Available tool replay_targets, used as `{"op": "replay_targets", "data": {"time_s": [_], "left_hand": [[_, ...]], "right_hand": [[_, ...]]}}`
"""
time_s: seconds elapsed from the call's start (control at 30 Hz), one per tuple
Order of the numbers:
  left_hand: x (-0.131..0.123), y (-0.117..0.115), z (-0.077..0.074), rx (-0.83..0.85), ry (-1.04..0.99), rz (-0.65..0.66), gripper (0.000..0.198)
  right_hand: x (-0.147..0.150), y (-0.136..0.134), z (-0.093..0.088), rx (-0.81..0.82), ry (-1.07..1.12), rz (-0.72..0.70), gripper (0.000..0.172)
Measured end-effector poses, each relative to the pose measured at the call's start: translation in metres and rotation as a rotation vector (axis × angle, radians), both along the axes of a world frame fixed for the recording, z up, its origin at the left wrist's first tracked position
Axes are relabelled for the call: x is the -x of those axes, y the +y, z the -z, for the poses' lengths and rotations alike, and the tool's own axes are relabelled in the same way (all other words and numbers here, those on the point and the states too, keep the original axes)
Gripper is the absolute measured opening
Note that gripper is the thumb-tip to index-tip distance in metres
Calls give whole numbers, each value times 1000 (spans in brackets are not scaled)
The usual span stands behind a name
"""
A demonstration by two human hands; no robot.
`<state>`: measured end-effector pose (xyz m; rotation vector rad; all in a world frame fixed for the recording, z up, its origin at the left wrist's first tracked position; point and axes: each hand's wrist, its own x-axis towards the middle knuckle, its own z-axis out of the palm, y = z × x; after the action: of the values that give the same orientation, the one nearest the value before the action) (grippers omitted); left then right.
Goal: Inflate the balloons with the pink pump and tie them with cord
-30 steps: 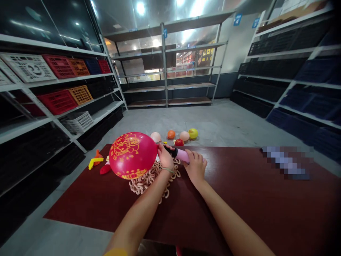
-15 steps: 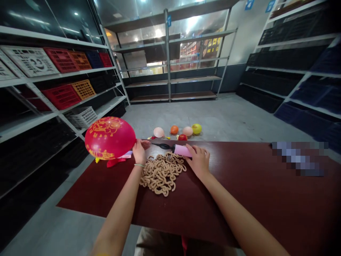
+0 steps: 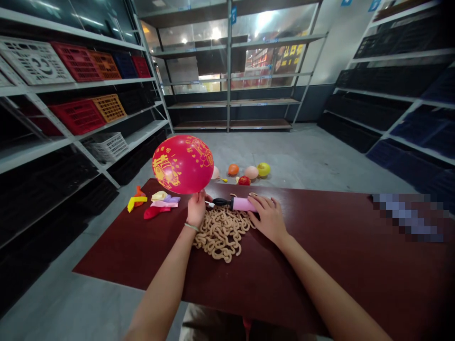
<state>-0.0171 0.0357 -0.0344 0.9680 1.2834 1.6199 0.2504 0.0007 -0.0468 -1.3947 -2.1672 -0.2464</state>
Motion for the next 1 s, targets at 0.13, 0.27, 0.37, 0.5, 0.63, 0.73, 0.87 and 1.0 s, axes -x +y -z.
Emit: {"op": "replay_targets", "data": {"time_s": [0.13,0.27,0.37,0.5,0.63,0.73,0.87,1.0], "left_hand": [[-1,0,0,73,-52,-5,28],[-1,0,-4,57,-17,-41,27],[-3,-2,-9,34,-11,-31,27],[9,-2,-21,-5,19,-73,34],[40,1,-35,-44,41,-213,34],[58,3,-38,-27,92,-281,34],[58,4,-32,-73,223,-240,37],[46,2,-26,-50,509,-154,44]], "right_hand": [[-4,2,-2,-10,-23,42,44],[-21,7,-4,-57,22,269,44],[-31,10,-3,-58,39,334,43],[-28,4,-9,14,30,72,45],[-16,-9,-18,69,-13,-207,48],[-10,-15,-21,92,-60,-319,47],[-9,-10,-17,88,-128,-247,46],[-15,-4,-11,33,-144,-148,45]]}}
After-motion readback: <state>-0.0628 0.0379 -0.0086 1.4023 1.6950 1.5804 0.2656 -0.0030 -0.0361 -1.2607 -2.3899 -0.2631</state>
